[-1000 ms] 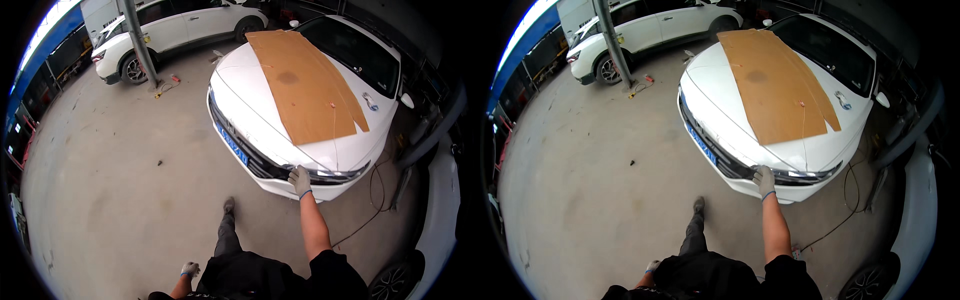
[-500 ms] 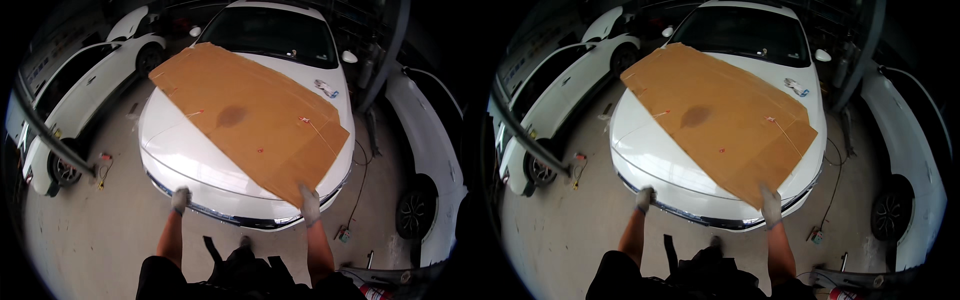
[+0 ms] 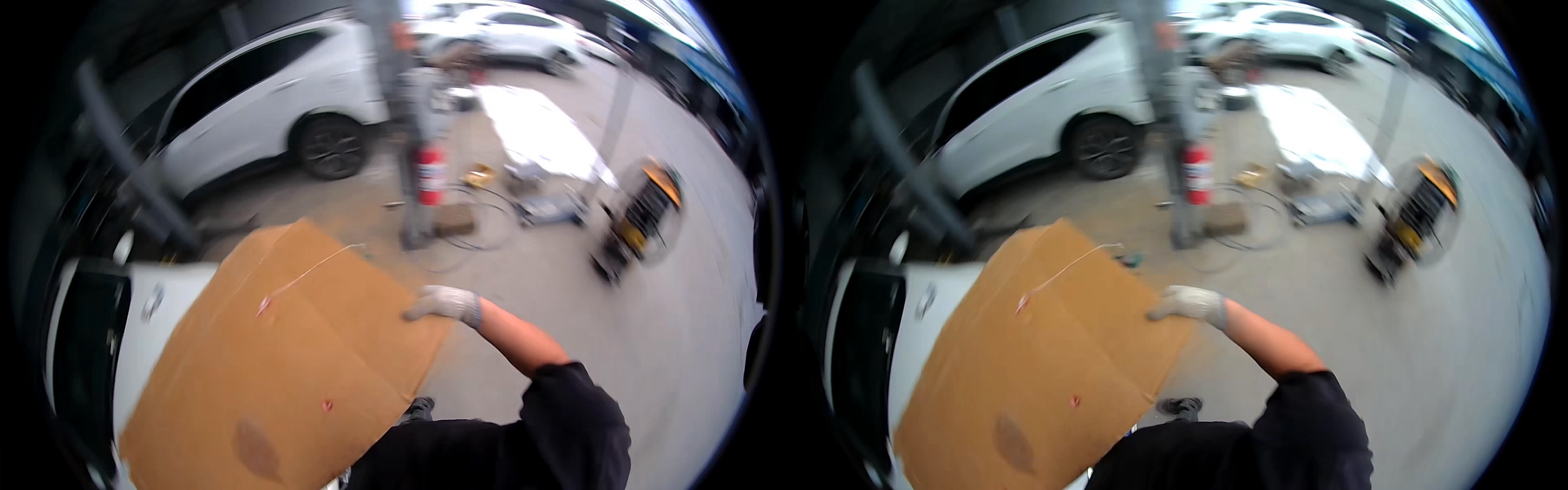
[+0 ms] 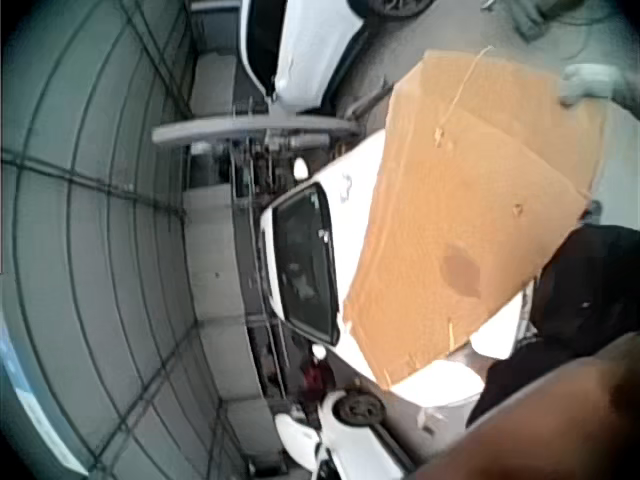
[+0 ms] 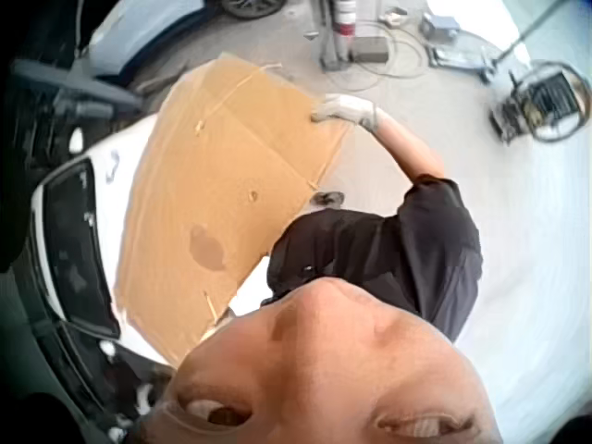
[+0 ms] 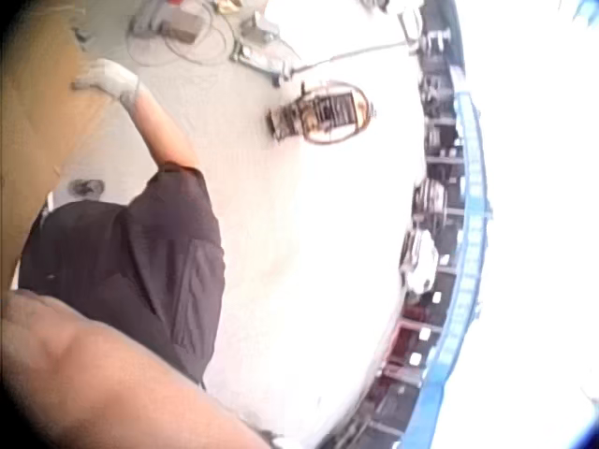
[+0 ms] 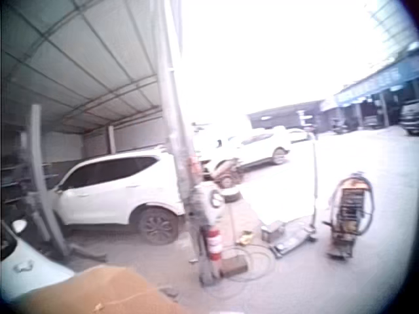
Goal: The person aligns and fits a white car bumper onto the rear of a vehicle, repeatedly adjusting the edges and pressing along the seam to secure it. The person then walks to another vehicle and removes a cardboard sheet from the hood.
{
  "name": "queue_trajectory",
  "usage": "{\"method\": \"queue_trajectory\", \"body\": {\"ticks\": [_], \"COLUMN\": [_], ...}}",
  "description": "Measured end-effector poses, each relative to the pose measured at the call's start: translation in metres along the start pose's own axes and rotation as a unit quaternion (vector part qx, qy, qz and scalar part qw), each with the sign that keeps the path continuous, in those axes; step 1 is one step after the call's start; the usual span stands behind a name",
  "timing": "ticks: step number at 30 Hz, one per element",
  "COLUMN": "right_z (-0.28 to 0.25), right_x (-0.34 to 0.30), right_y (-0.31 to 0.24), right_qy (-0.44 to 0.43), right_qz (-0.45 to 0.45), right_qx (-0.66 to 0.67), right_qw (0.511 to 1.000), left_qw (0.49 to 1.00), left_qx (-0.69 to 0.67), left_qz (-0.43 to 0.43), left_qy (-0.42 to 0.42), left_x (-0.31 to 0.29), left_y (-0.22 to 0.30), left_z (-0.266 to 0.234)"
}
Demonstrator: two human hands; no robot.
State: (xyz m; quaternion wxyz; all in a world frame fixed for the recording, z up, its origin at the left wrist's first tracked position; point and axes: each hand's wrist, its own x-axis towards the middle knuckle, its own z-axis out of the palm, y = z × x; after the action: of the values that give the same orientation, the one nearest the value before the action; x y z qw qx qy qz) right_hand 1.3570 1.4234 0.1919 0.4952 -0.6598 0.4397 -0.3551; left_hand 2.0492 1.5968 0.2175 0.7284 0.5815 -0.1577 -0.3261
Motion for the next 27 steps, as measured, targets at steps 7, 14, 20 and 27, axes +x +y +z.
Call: {"method": "queue_trajectory", "body": {"ticks": [7, 14, 20, 27], "right_z": [-0.005, -0.042, 0.052, 0.273], "right_x": [-0.257, -0.470, -0.599, -0.648], "right_y": [0.008, 0.068, -0.048, -0.139], "right_qy": [0.066, 0.144, 0.318, 0.241], "right_qz": [0.211, 0.338, 0.229, 0.166], "right_qx": [0.283, -0.065, -0.375, -0.525], "right_qw": [0.933, 0.928, 0.840, 0.799], "left_qw": [0.987, 0.962, 0.931, 0.798], "left_qx": [0.118, 0.004, 0.017, 0.106], "left_qz": [-0.010, 0.007, 0.071, 0.053], "left_qy": [-0.110, -0.274, -0.357, -0.591], "left_x": [-0.111, -0.172, -0.382, -0.685], "left_y": [0.050, 0.055, -0.061, -0.137], "left_z": [-0.033, -0.045, 0.033, -0.029]}}
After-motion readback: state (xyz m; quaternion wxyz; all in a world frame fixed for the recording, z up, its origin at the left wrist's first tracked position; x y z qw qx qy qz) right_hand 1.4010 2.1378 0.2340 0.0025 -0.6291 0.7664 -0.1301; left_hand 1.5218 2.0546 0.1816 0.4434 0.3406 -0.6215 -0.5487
